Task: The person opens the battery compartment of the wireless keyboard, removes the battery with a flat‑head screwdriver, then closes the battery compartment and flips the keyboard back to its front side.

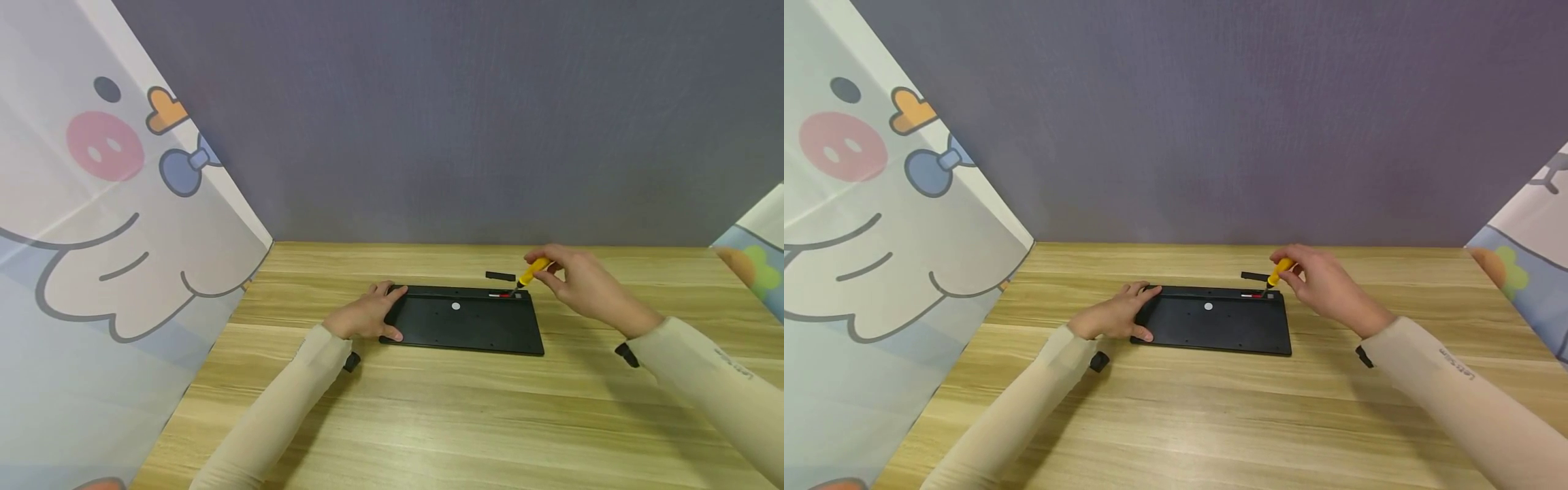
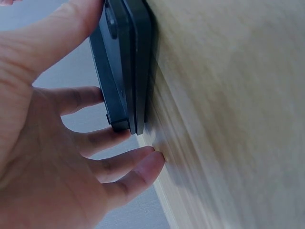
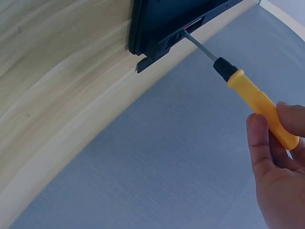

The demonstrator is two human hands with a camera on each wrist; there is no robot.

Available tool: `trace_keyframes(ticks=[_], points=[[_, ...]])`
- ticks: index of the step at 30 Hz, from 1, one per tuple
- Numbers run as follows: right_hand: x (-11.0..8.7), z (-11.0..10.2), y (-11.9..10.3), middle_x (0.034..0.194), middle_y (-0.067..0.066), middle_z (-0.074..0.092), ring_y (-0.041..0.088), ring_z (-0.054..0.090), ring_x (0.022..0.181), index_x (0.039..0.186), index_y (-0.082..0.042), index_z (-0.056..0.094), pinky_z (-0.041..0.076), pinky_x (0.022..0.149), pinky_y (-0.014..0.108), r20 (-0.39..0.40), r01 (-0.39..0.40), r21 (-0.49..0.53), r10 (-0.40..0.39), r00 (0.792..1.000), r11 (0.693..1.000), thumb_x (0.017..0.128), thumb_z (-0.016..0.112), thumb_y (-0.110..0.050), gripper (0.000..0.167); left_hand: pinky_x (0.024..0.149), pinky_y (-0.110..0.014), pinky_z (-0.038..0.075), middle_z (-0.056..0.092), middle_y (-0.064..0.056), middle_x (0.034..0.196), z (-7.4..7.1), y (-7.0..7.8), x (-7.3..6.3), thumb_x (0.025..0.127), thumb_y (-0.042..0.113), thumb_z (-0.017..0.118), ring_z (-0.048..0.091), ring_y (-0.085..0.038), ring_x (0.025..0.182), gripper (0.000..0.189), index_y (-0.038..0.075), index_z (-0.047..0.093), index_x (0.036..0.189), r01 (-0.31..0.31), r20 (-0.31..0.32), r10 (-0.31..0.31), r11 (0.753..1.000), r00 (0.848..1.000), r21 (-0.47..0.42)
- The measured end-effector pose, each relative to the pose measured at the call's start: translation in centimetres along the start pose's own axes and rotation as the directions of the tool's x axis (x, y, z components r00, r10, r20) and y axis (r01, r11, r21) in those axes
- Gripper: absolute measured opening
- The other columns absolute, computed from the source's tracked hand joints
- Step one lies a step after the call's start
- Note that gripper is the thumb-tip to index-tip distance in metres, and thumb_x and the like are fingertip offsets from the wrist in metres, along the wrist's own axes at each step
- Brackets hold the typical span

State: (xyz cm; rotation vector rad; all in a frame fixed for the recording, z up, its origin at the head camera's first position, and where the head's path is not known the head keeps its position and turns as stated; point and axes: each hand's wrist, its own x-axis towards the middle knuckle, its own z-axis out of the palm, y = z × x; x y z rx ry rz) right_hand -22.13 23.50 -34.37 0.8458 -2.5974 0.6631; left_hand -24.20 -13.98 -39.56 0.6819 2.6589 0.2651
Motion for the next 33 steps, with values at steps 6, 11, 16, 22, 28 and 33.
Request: trace_keyframes(ticks=[6, 11, 16, 22, 28, 33], points=[[0.1, 0.0, -0.1, 0.100, 0.002, 0.061, 0.011, 0.054, 0.070, 0.122, -0.007, 0.063, 0.040, 0.053, 0.027, -0.038, -0.010, -0.011, 0.009, 0.999, 1.000, 0.088, 0.065, -0.002, 0.034, 0.102, -0.053, 0.030, 0.004, -0.011, 0.156, 0.1, -0.1, 0.1, 0.079, 0.048, 0.069, 0.007, -0.040, 0.140, 0.098, 0.023, 0.011, 0.154, -0.014, 0.002, 0.014, 1.000, 1.000, 0.005], [0.4, -0.1, 0.1, 0.098, -0.001, 0.062, 0.008, 0.048, 0.062, 0.121, -0.008, 0.065, 0.038, 0.051, 0.024, -0.067, -0.002, -0.019, 0.000, 0.998, 1.000, 0.085, 0.069, -0.002, 0.037, 0.103, -0.053, 0.030, 0.004, -0.011, 0.156, 0.2, -0.1, 0.1, 0.079, 0.047, 0.070, 0.007, -0.040, 0.140, 0.098, 0.024, 0.011, 0.154, -0.014, 0.000, 0.014, 1.000, 1.000, -0.003], [1.1, -0.3, 0.7, 0.095, 0.001, 0.066, 0.015, 0.061, 0.074, 0.111, -0.009, 0.069, 0.046, 0.054, 0.026, -0.037, -0.089, 0.026, 0.090, 0.995, 0.996, 0.087, 0.068, -0.006, 0.024, 0.104, -0.054, 0.027, 0.002, -0.010, 0.157, 0.2, -0.2, 0.0, 0.080, 0.046, 0.070, 0.005, -0.040, 0.140, 0.097, 0.026, 0.010, 0.154, -0.008, 0.004, 0.008, 1.000, 1.000, -0.021], [1.3, -0.7, 1.2, 0.097, 0.007, 0.069, 0.018, 0.063, 0.074, 0.105, -0.009, 0.071, 0.046, 0.054, 0.027, -0.006, -0.187, 0.046, 0.188, 0.982, 0.981, 0.088, 0.068, -0.007, 0.018, 0.104, -0.053, 0.028, 0.002, -0.012, 0.157, 0.2, -0.3, 0.2, 0.079, 0.047, 0.069, 0.005, -0.041, 0.139, 0.097, 0.026, 0.010, 0.154, -0.024, 0.007, 0.025, 1.000, 1.000, -0.015], [0.7, -1.3, 2.7, 0.094, 0.011, 0.070, 0.018, 0.064, 0.071, 0.104, -0.006, 0.071, 0.047, 0.052, 0.025, 0.012, -0.246, 0.048, 0.246, 0.969, 0.968, 0.086, 0.070, -0.006, 0.018, 0.101, -0.050, 0.033, 0.004, -0.012, 0.156, 0.0, -0.4, 0.2, 0.079, 0.048, 0.069, 0.008, -0.039, 0.140, 0.098, 0.024, 0.011, 0.154, -0.040, -0.005, 0.040, 0.999, 0.999, 0.012], [-0.8, -1.5, 4.4, 0.094, 0.015, 0.069, 0.017, 0.063, 0.066, 0.104, -0.004, 0.071, 0.042, 0.045, 0.026, 0.048, -0.312, 0.059, 0.310, 0.950, 0.948, 0.085, 0.070, -0.004, 0.019, 0.101, -0.050, 0.033, 0.004, -0.013, 0.156, -0.1, -0.3, 0.1, 0.079, 0.049, 0.069, 0.008, -0.039, 0.139, 0.098, 0.023, 0.011, 0.154, -0.047, -0.001, 0.047, 0.999, 0.999, 0.025]])
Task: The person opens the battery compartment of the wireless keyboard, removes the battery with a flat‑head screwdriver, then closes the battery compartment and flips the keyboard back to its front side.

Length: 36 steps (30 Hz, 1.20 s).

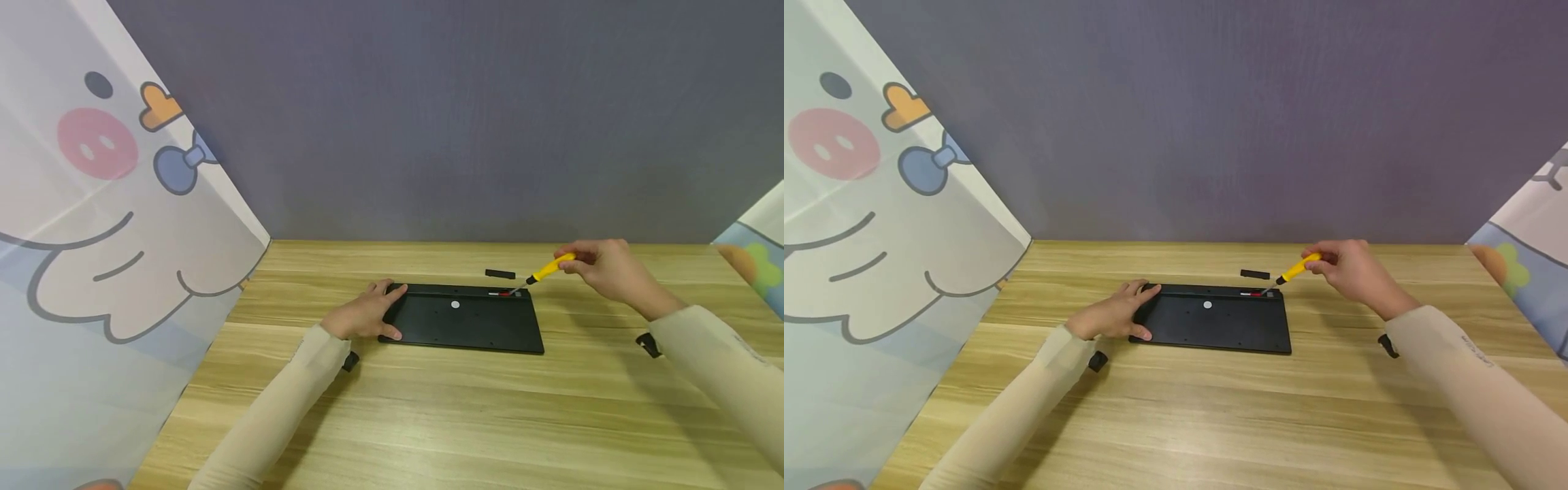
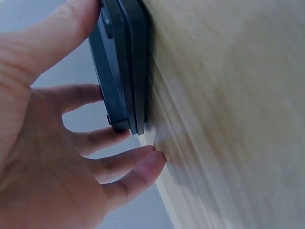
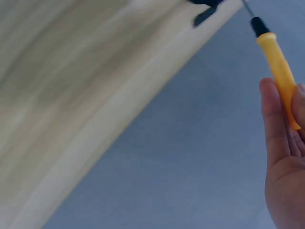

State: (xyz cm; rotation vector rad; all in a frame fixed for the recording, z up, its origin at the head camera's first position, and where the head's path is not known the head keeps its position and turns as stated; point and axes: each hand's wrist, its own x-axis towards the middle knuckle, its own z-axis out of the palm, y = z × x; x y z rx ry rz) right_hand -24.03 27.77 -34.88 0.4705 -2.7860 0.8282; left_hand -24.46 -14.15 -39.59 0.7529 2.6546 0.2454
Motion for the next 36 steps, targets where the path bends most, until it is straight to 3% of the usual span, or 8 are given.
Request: trace_keyframes(ticks=[6, 19, 27, 36], points=[[-1.3, 0.0, 1.7, 0.094, 0.017, 0.069, 0.025, 0.065, 0.074, 0.103, -0.004, 0.072, 0.043, 0.048, 0.026, 0.012, -0.009, -0.008, 0.009, 1.000, 1.000, 0.084, 0.071, -0.006, 0.019, 0.100, -0.047, 0.036, 0.004, -0.013, 0.156, -0.1, 0.1, -0.1, 0.079, 0.049, 0.068, 0.011, -0.038, 0.139, 0.098, 0.024, 0.009, 0.154, 0.005, 0.006, -0.005, 1.000, 1.000, 0.031], [-2.7, 0.6, 3.6, 0.091, 0.013, 0.069, 0.023, 0.067, 0.076, 0.099, -0.006, 0.072, 0.049, 0.054, 0.024, 0.037, -0.004, 0.001, 0.004, 0.999, 1.000, 0.084, 0.073, -0.014, 0.017, 0.101, -0.049, 0.034, 0.001, -0.013, 0.156, -0.1, 0.2, -0.2, 0.079, 0.049, 0.067, 0.008, -0.039, 0.140, 0.098, 0.026, 0.006, 0.153, 0.020, 0.023, -0.021, 0.999, 1.000, 0.026], [-3.3, 1.5, 4.4, 0.086, 0.007, 0.069, 0.011, 0.064, 0.072, 0.090, -0.010, 0.072, 0.050, 0.054, 0.023, 0.050, -0.005, 0.020, 0.004, 0.999, 1.000, 0.082, 0.075, -0.010, 0.009, 0.103, -0.050, 0.031, 0.003, -0.014, 0.156, 0.0, 0.4, -0.4, 0.078, 0.048, 0.069, 0.009, -0.040, 0.139, 0.099, 0.025, 0.008, 0.154, 0.029, 0.014, -0.029, 1.000, 0.999, 0.000], [-3.5, 2.0, 4.9, 0.084, 0.008, 0.070, 0.007, 0.064, 0.071, 0.089, -0.008, 0.071, 0.050, 0.053, 0.023, 0.059, -0.011, 0.060, 0.008, 0.998, 0.998, 0.082, 0.074, -0.006, 0.008, 0.103, -0.048, 0.032, 0.003, -0.011, 0.156, -0.3, 0.8, -0.4, 0.078, 0.046, 0.068, 0.010, -0.038, 0.140, 0.100, 0.025, 0.007, 0.153, 0.032, 0.029, -0.032, 0.999, 0.999, 0.020]])
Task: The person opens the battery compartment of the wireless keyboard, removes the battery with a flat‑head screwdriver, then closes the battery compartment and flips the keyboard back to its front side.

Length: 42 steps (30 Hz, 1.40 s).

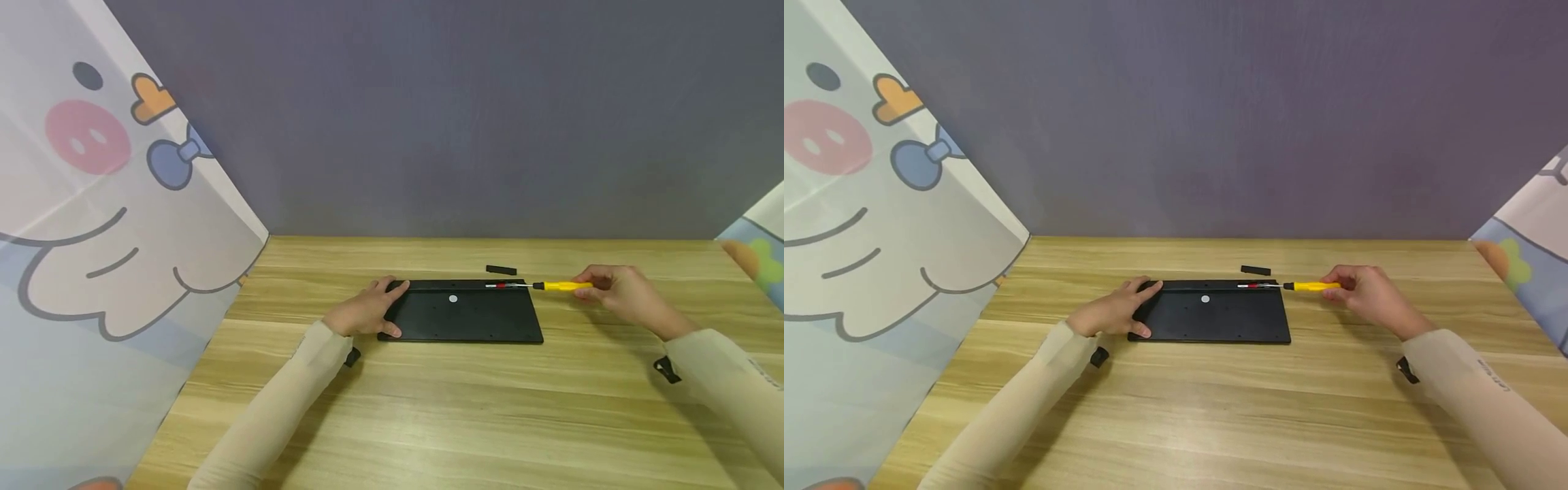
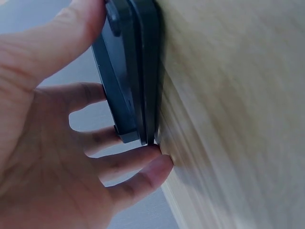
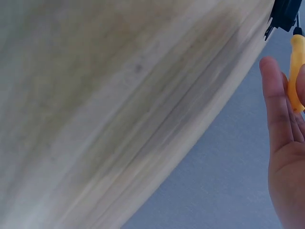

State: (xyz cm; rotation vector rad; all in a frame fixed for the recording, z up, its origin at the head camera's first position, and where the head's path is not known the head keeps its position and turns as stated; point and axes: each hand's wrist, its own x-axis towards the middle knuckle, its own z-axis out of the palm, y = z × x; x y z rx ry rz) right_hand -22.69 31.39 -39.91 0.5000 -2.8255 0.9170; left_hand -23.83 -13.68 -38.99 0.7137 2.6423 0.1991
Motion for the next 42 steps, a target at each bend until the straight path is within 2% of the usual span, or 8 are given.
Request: trace_keyframes(ticks=[8, 13, 20, 23, 36, 42], points=[[0.3, 0.0, 0.3, 0.084, 0.008, 0.070, 0.009, 0.065, 0.071, 0.089, -0.008, 0.070, 0.050, 0.054, 0.023, 0.008, 0.011, -0.002, -0.011, 1.000, 1.000, 0.082, 0.073, -0.004, 0.009, 0.103, -0.046, 0.032, 0.000, -0.009, 0.157, 0.0, 0.0, 0.1, 0.079, 0.046, 0.067, 0.008, -0.039, 0.140, 0.100, 0.026, 0.003, 0.153, 0.009, 0.018, -0.009, 1.000, 1.000, 0.017], [0.5, 0.0, 0.6, 0.086, 0.008, 0.070, 0.012, 0.066, 0.072, 0.093, -0.006, 0.070, 0.052, 0.056, 0.025, 0.053, -0.014, 0.020, 0.013, 0.999, 1.000, 0.084, 0.070, -0.002, 0.009, 0.102, -0.044, 0.034, -0.002, -0.008, 0.157, 0.0, 0.2, 0.1, 0.079, 0.046, 0.067, 0.007, -0.037, 0.140, 0.100, 0.027, 0.002, 0.153, 0.023, 0.026, -0.024, 1.000, 0.999, 0.016], [0.8, 0.2, 1.1, 0.091, 0.016, 0.068, 0.017, 0.068, 0.074, 0.102, 0.006, 0.063, 0.054, 0.061, 0.029, 0.167, -0.107, 0.167, 0.078, 0.983, 0.980, 0.089, 0.058, 0.009, 0.015, 0.100, -0.043, 0.036, -0.001, -0.008, 0.157, 0.2, 0.1, 0.2, 0.079, 0.046, 0.066, 0.008, -0.037, 0.140, 0.100, 0.026, 0.003, 0.153, 0.017, 0.022, -0.018, 0.999, 1.000, 0.035], [0.8, 0.1, 1.2, 0.094, 0.018, 0.067, 0.018, 0.068, 0.076, 0.104, 0.007, 0.062, 0.055, 0.062, 0.029, 0.189, -0.129, 0.191, 0.093, 0.978, 0.973, 0.089, 0.057, 0.009, 0.016, 0.100, -0.043, 0.036, 0.000, -0.009, 0.157, 0.2, 0.1, 0.2, 0.079, 0.046, 0.066, 0.009, -0.037, 0.140, 0.100, 0.025, 0.003, 0.153, 0.010, 0.017, -0.011, 0.999, 1.000, 0.041], [0.7, -0.2, 1.3, 0.093, 0.016, 0.068, 0.017, 0.068, 0.075, 0.101, 0.004, 0.063, 0.054, 0.062, 0.028, 0.185, -0.116, 0.173, 0.083, 0.979, 0.978, 0.087, 0.063, 0.006, 0.014, 0.100, -0.043, 0.037, 0.001, -0.009, 0.157, -0.1, 0.1, 0.2, 0.079, 0.045, 0.067, 0.012, -0.038, 0.139, 0.099, 0.025, 0.004, 0.154, -0.003, 0.012, 0.003, 0.999, 1.000, 0.038], [0.6, -0.6, 1.0, 0.088, 0.011, 0.070, 0.017, 0.067, 0.072, 0.102, 0.001, 0.064, 0.054, 0.060, 0.028, 0.158, -0.082, 0.109, 0.064, 0.985, 0.991, 0.092, 0.062, -0.007, 0.013, 0.097, -0.041, 0.039, -0.001, -0.008, 0.157, -0.1, 0.1, 0.1, 0.079, 0.046, 0.066, 0.011, -0.036, 0.140, 0.099, 0.027, 0.003, 0.153, 0.010, 0.027, -0.011, 0.999, 1.000, 0.034]])
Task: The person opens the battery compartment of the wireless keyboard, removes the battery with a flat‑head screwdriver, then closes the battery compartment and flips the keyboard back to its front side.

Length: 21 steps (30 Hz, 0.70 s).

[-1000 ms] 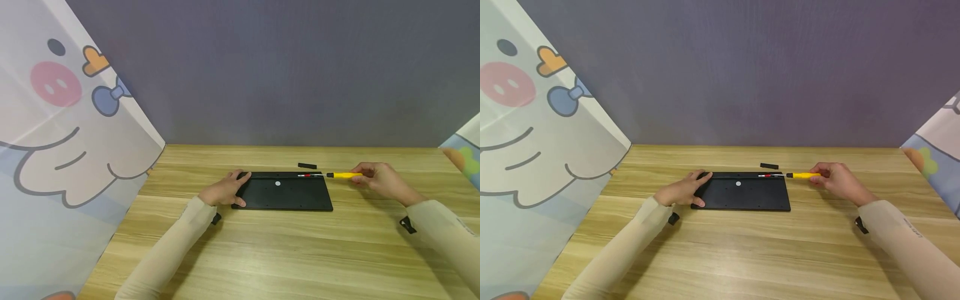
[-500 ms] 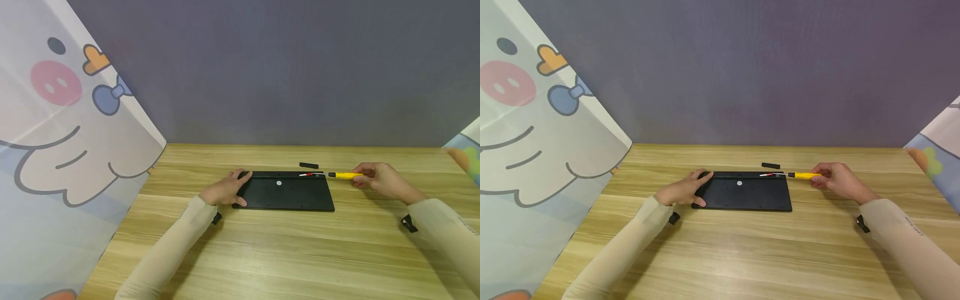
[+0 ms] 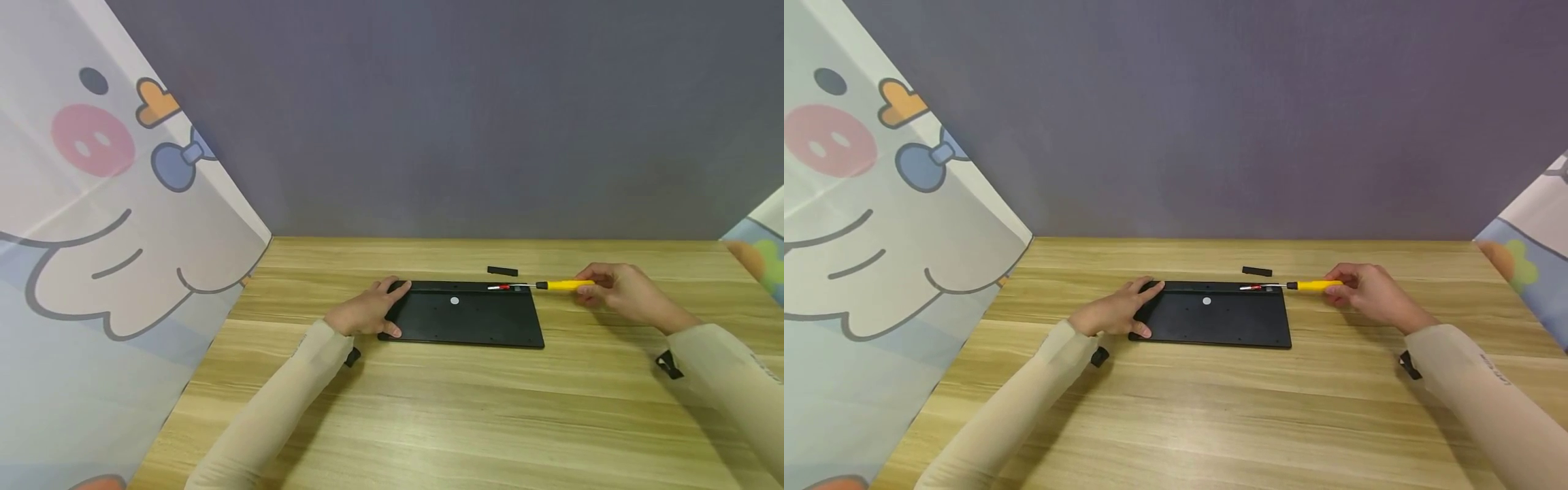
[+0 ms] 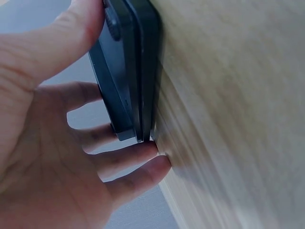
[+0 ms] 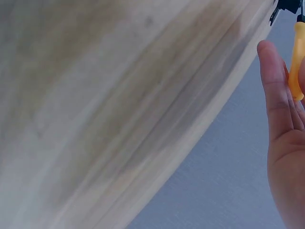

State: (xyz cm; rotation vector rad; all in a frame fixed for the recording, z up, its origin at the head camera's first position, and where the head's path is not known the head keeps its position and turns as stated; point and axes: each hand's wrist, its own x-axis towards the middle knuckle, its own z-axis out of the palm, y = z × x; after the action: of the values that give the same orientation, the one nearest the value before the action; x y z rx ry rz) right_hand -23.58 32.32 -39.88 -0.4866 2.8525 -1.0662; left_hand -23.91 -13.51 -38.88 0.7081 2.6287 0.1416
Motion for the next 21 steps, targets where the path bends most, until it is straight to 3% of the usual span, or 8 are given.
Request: trace_keyframes(ticks=[4, 12, 21], points=[[-0.04, -0.25, 0.06, 0.085, 0.008, 0.070, 0.018, 0.067, 0.072, 0.103, 0.000, 0.064, 0.054, 0.060, 0.028, -0.035, 0.025, -0.030, -0.026, 0.999, 0.999, 0.093, 0.062, -0.011, 0.015, 0.096, -0.041, 0.041, -0.001, -0.007, 0.157, -0.01, 0.00, 0.05, 0.079, 0.045, 0.067, 0.011, -0.036, 0.140, 0.099, 0.027, 0.003, 0.153, 0.004, 0.001, -0.004, 1.000, 1.000, -0.007], [-0.21, -0.65, 0.32, 0.078, 0.010, 0.069, 0.020, 0.067, 0.067, 0.098, 0.001, 0.064, 0.052, 0.054, 0.026, -0.161, 0.066, -0.107, -0.083, 0.983, 0.992, 0.088, 0.066, -0.002, 0.011, 0.096, -0.042, 0.040, 0.000, -0.009, 0.157, -0.08, -0.04, 0.08, 0.079, 0.043, 0.068, 0.012, -0.036, 0.140, 0.099, 0.027, 0.004, 0.153, 0.002, -0.007, -0.002, 1.000, 1.000, -0.013], [0.19, -0.93, 0.64, 0.071, 0.009, 0.068, 0.013, 0.061, 0.057, 0.091, 0.003, 0.064, 0.042, 0.045, 0.022, -0.271, 0.007, -0.192, -0.060, 0.961, 0.981, 0.084, 0.070, -0.002, 0.010, 0.099, -0.043, 0.037, 0.000, -0.008, 0.157, -0.07, -0.04, 0.15, 0.079, 0.043, 0.068, 0.012, -0.035, 0.140, 0.099, 0.027, 0.005, 0.153, 0.013, -0.011, -0.013, 1.000, 1.000, -0.016]])
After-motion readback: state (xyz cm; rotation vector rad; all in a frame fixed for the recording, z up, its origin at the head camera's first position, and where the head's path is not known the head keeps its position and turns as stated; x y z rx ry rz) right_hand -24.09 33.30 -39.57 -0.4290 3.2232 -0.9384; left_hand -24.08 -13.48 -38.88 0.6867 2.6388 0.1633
